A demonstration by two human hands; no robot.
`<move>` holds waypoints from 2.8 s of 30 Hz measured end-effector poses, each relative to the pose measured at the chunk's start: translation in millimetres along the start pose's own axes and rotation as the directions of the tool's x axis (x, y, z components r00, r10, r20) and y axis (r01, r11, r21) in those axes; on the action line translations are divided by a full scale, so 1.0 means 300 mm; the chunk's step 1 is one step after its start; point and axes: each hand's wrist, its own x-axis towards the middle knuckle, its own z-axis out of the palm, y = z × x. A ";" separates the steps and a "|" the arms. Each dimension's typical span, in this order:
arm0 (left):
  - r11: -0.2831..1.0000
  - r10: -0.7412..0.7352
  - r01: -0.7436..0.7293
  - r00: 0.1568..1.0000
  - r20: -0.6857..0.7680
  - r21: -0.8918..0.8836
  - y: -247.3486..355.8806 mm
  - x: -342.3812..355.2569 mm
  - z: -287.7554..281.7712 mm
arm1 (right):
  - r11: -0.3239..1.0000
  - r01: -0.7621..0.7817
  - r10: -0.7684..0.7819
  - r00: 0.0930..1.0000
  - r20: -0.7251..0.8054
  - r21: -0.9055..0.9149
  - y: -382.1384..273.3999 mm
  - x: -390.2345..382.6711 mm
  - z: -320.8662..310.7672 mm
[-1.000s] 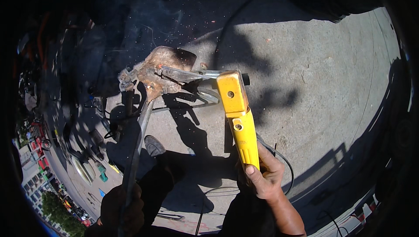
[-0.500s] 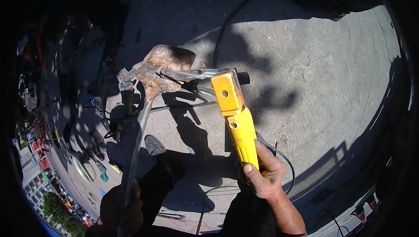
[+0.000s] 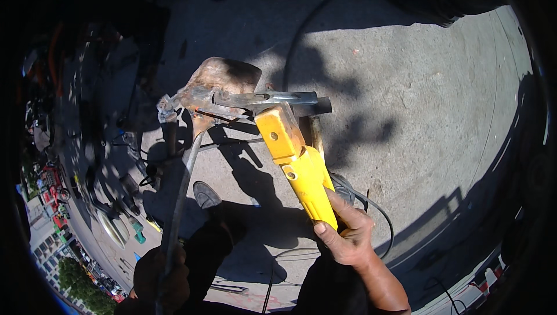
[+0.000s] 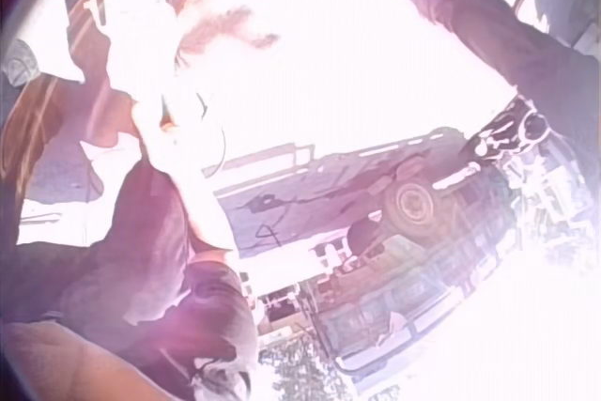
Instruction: The person welds a metal shovel head to a metal frame using a handheld welding torch. They reposition the shovel and frame multiple times to weld different joints, then set the shovel aside and pick up a curved metal bar to continue welding.
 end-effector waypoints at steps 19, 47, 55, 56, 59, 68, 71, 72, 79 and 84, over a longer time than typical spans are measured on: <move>0.999 -0.014 0.015 0.999 0.033 -0.030 -0.004 0.003 -0.002 | 0.999 -0.030 0.032 0.999 0.042 -0.031 -0.027 0.023 0.022; 0.998 -0.037 0.039 0.999 0.031 -0.056 -0.004 0.001 -0.017 | 0.997 -0.041 0.042 0.999 -0.015 0.059 -0.054 0.007 -0.001; 0.996 -0.048 0.050 0.998 0.031 -0.075 -0.001 0.002 -0.014 | 0.993 -0.087 0.087 0.996 0.000 0.083 -0.052 0.008 0.010; 0.995 -0.048 0.051 0.998 0.040 -0.081 -0.001 0.003 -0.016 | 0.994 -0.083 0.083 0.997 0.003 0.074 -0.047 0.009 0.009; 0.995 -0.045 0.051 0.996 0.072 -0.082 0.000 0.003 -0.022 | 0.995 -0.076 0.076 0.997 0.006 0.066 -0.040 0.005 0.008; 0.997 -0.041 0.045 0.997 0.063 -0.065 0.002 0.006 -0.016 | 0.997 -0.067 0.066 0.998 0.016 0.043 -0.028 0.010 0.009; 0.997 -0.038 0.042 0.996 0.075 -0.057 0.002 0.007 -0.020 | 0.997 -0.059 0.058 0.998 0.018 0.043 -0.026 0.010 0.008; 0.998 -0.037 0.042 0.996 0.078 -0.054 0.002 0.007 -0.021 | 0.996 -0.069 0.068 0.998 0.017 0.048 -0.024 0.009 0.009; 0.998 -0.036 0.039 0.998 0.057 -0.055 0.002 0.001 -0.022 | 0.999 -0.028 0.029 0.999 -0.019 0.035 -0.037 0.002 0.002; 0.998 -0.040 0.041 0.999 0.028 -0.048 0.004 -0.005 -0.019 | 0.995 -0.088 0.089 0.995 -0.033 0.043 -0.041 -0.008 -0.003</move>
